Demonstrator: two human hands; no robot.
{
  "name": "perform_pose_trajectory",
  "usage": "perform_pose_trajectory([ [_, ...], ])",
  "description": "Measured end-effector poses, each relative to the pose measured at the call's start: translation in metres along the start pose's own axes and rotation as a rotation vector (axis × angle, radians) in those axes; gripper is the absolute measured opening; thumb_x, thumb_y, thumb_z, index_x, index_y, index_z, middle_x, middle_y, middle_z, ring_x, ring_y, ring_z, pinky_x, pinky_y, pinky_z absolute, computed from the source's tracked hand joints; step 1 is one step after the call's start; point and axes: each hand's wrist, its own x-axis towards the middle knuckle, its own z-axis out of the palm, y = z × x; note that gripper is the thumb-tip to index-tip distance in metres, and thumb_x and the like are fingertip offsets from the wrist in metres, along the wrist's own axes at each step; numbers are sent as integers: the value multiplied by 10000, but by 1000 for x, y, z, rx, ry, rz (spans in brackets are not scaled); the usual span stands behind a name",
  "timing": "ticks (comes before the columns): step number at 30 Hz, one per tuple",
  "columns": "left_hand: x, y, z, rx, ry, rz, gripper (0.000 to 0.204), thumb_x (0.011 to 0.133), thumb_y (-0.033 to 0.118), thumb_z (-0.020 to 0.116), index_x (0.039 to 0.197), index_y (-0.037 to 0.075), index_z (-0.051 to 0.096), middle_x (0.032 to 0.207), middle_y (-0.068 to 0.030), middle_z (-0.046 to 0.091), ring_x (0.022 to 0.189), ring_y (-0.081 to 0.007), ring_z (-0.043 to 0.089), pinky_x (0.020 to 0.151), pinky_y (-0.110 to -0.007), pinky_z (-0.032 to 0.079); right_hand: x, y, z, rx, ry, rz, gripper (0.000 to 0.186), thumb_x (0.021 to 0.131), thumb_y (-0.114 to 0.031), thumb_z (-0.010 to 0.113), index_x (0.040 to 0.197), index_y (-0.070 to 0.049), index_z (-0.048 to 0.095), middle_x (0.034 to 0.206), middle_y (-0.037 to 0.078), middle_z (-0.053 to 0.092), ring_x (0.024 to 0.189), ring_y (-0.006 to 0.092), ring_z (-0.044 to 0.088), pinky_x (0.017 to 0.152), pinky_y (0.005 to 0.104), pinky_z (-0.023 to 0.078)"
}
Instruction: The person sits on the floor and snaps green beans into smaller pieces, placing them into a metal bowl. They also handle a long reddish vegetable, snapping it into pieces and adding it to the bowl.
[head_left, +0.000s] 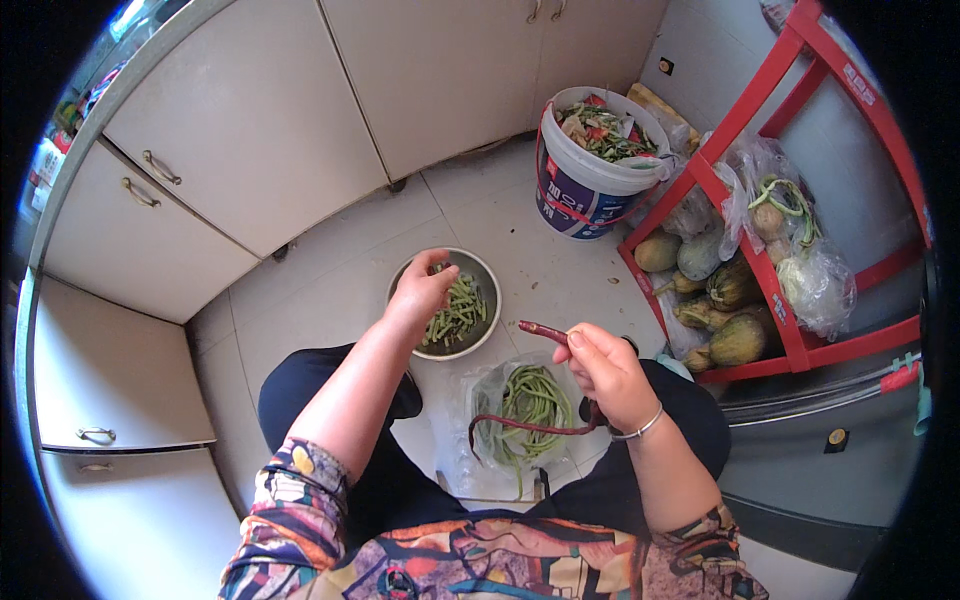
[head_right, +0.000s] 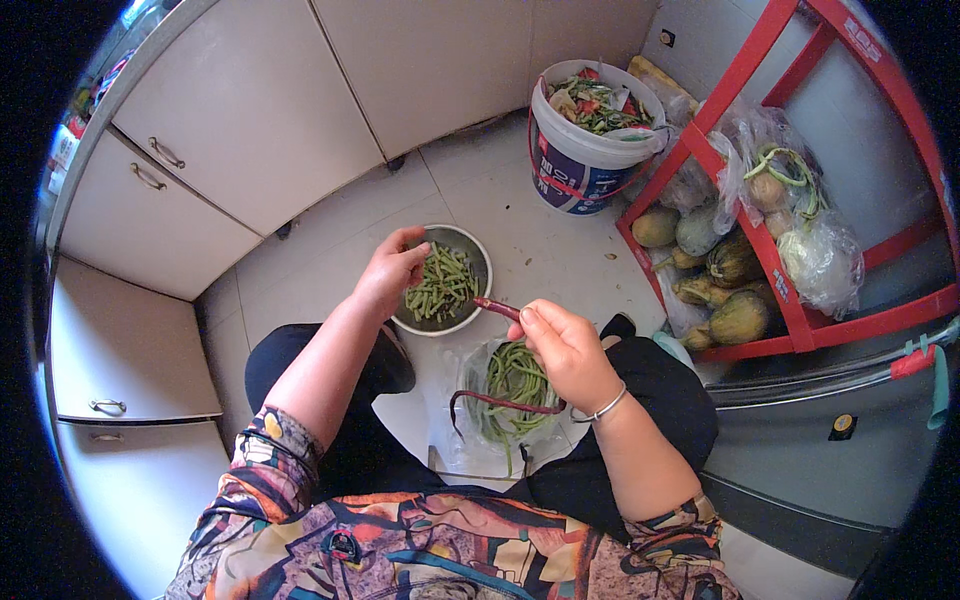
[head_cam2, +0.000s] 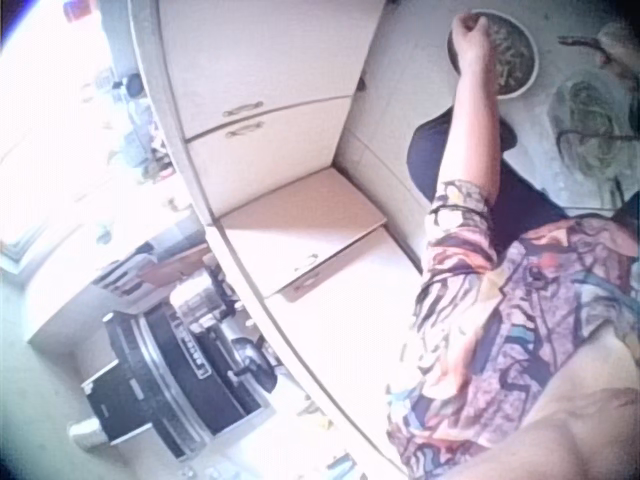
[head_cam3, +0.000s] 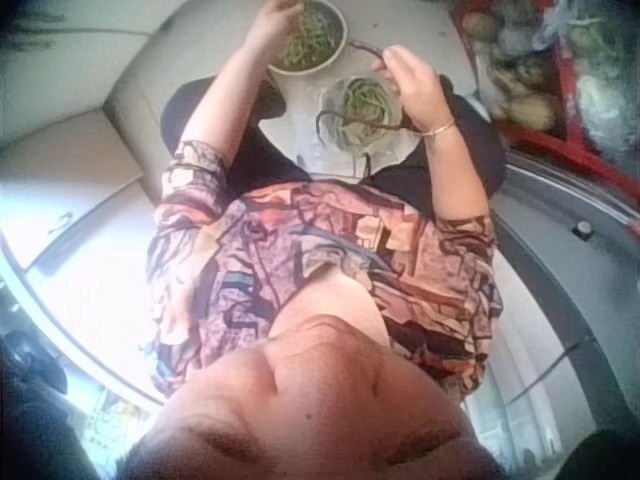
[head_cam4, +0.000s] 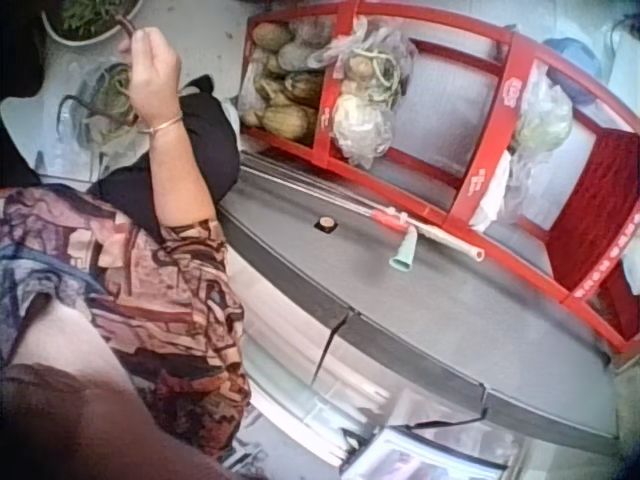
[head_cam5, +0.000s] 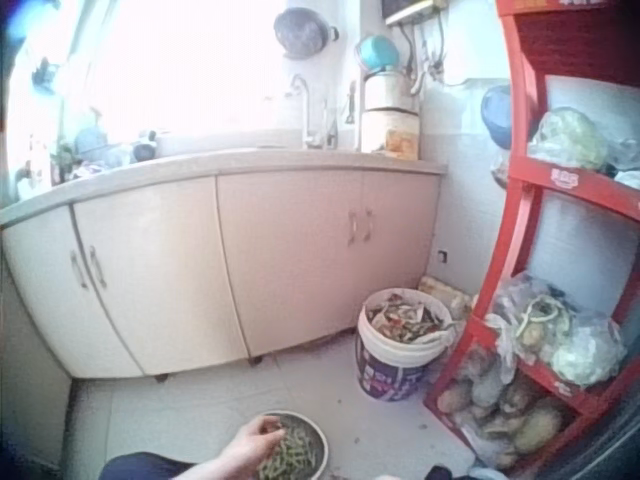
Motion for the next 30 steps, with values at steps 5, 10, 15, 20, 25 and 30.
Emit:
perform_pose_trajectory([
  [5,10,-11,3,498,-37,312,323,905,289,527,1097,36,580,927,-89,619,823,-168,584,736,-296,473,-1,-5,-1,77,-53,25,284,954,-280,436,871,-29,543,602,-98,319,500,3,240,447,175,179],
  [10,-63,51,33,96,-619,203,400,965,368,426,939,25,631,820,-37,609,791,-108,541,749,-258,437,2,0,-2,-30,-105,9,283,950,-272,443,853,-30,553,602,-96,332,514,11,273,462,175,209],
  [15,-79,62,36,121,-931,17,368,958,348,456,903,25,624,705,29,503,677,-77,449,616,-226,384,10,16,-2,-314,-88,-241,254,946,-220,457,859,-17,583,621,-64,429,555,39,375,515,196,324],
  [20,-68,50,32,305,-331,287,345,944,290,497,774,-1,572,668,16,478,642,-92,420,578,-271,372,14,11,2,-467,74,-210,241,931,-210,463,842,-26,590,571,47,477,535,129,464,533,284,383],
  [25,-52,36,40,497,47,569,358,904,303,525,724,-4,565,630,-137,544,590,-245,491,597,-363,416,13,5,16,-521,195,-294,232,928,-191,459,817,-24,575,548,62,473,500,149,463,521,295,385],
  [30,2,31,-31,83,350,150,331,920,316,481,724,53,524,628,-20,482,571,-129,430,521,-325,390,-3,10,-5,-277,214,-214,241,937,-204,458,828,-27,582,612,12,497,530,93,444,512,253,371],
])
